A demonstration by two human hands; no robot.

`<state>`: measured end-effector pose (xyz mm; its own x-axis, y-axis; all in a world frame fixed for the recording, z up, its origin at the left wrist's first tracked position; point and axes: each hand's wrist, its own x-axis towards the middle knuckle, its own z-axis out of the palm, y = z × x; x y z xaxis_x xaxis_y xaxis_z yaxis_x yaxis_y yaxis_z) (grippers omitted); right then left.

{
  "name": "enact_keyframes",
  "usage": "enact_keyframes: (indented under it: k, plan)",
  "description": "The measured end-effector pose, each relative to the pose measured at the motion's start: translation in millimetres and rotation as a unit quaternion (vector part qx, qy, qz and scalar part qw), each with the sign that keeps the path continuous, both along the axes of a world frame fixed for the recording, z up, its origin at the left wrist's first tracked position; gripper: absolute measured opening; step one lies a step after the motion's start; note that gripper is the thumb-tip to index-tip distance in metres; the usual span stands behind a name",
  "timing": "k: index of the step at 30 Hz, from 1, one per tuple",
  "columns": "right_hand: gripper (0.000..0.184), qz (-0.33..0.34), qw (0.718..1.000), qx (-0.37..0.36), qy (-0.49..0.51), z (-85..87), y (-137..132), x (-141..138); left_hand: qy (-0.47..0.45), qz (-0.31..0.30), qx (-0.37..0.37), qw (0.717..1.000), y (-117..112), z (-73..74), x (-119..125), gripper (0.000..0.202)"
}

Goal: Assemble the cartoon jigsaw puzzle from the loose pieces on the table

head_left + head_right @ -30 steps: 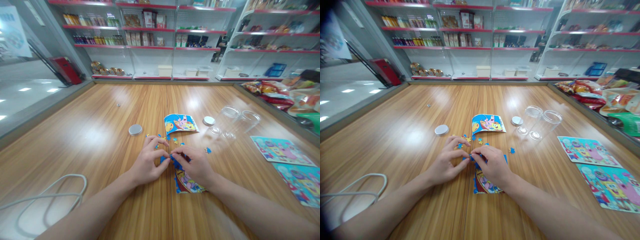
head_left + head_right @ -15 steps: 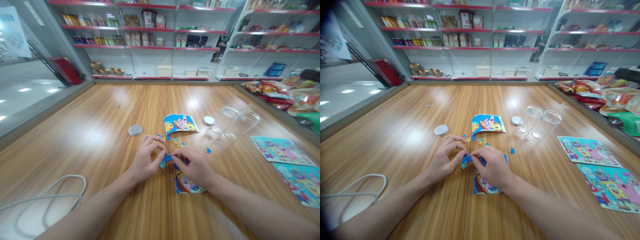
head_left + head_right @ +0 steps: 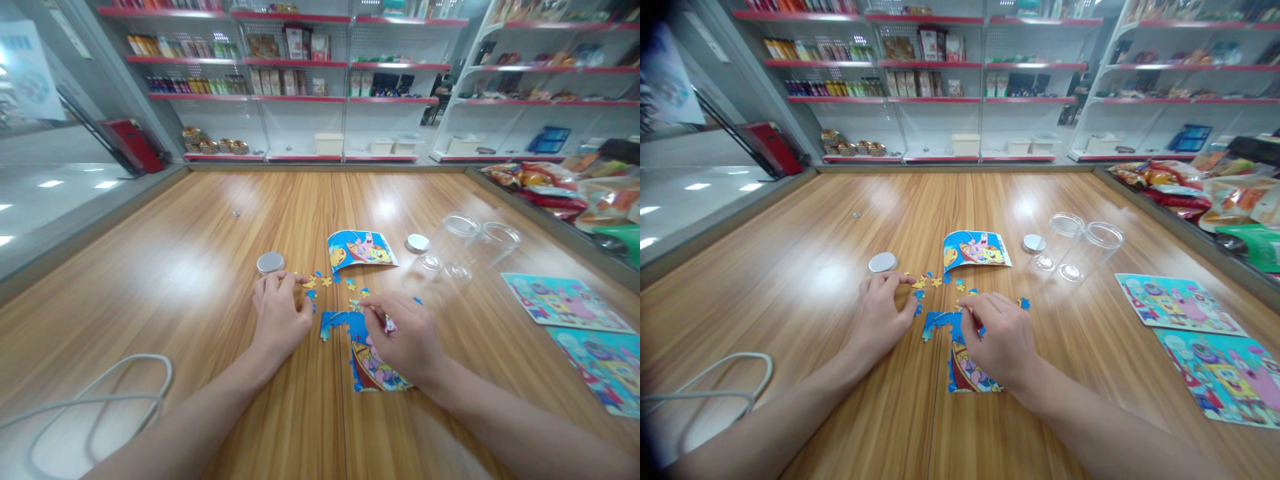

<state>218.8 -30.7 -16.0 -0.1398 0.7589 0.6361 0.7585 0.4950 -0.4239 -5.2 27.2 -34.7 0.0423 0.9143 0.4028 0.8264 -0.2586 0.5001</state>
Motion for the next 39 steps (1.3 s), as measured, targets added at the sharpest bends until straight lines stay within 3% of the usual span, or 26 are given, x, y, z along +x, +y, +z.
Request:
enact_keyframes:
  k: [2,5,10,14,18,22,24,27,29,32,35,39]
  plan:
    - [0.015,-0.033,0.998,0.031,-0.031,1.9,-2,11,0.01,0.005,-0.007,1.0,-1,0.5,0,0.028]
    - [0.017,-0.151,0.982,0.029,-0.106,5.6,4,28,0.02,0.004,-0.011,1.0,-2,0.6,0,0.028]
    - [0.018,-0.299,0.912,-0.147,-0.241,15.7,17,38,0.036,-0.003,0.004,0.999,-3,-0.1,0,0.021]
    - [0.02,-0.338,0.872,-0.218,-0.279,16.5,15,38,0.033,-0.025,0.025,0.999,-2,-2.7,0,0.011]
    - [0.014,-0.314,0.882,-0.213,-0.28,8.1,15,39,0.026,-0.04,0.046,0.998,-1,-4.8,-2,0.005]
    - [0.007,-0.224,0.924,-0.206,-0.234,2.9,21,40,0.007,-0.094,0.083,0.992,-3,1.6,-1,0.006]
    - [0.007,-0.17,0.95,-0.19,-0.179,2.7,23,41,-0.023,-0.196,0.095,0.976,-6,6.4,-1,0.012]
    - [0.015,-0.143,0.975,-0.139,-0.1,3.3,25,42,-0.053,-0.378,0.07,0.922,-10,10.7,-1,0.026]
    - [0.021,-0.139,0.979,-0.122,-0.09,3.0,25,42,-0.041,-0.44,0.039,0.896,-12,11.5,0,0.031]
    - [0.027,-0.101,0.978,-0.15,-0.104,0.2,26,42,-0.021,-0.451,0.001,0.892,-13,11.8,1,0.033]
    - [0.019,-0.075,0.977,-0.177,-0.094,-3.8,28,41,-0.036,-0.437,0.002,0.899,-12,12.1,3,0.031]
    - [0.008,-0.067,0.979,-0.18,-0.069,-6.8,30,40,-0.079,-0.333,0.063,0.938,-7,10.8,1,0.031]
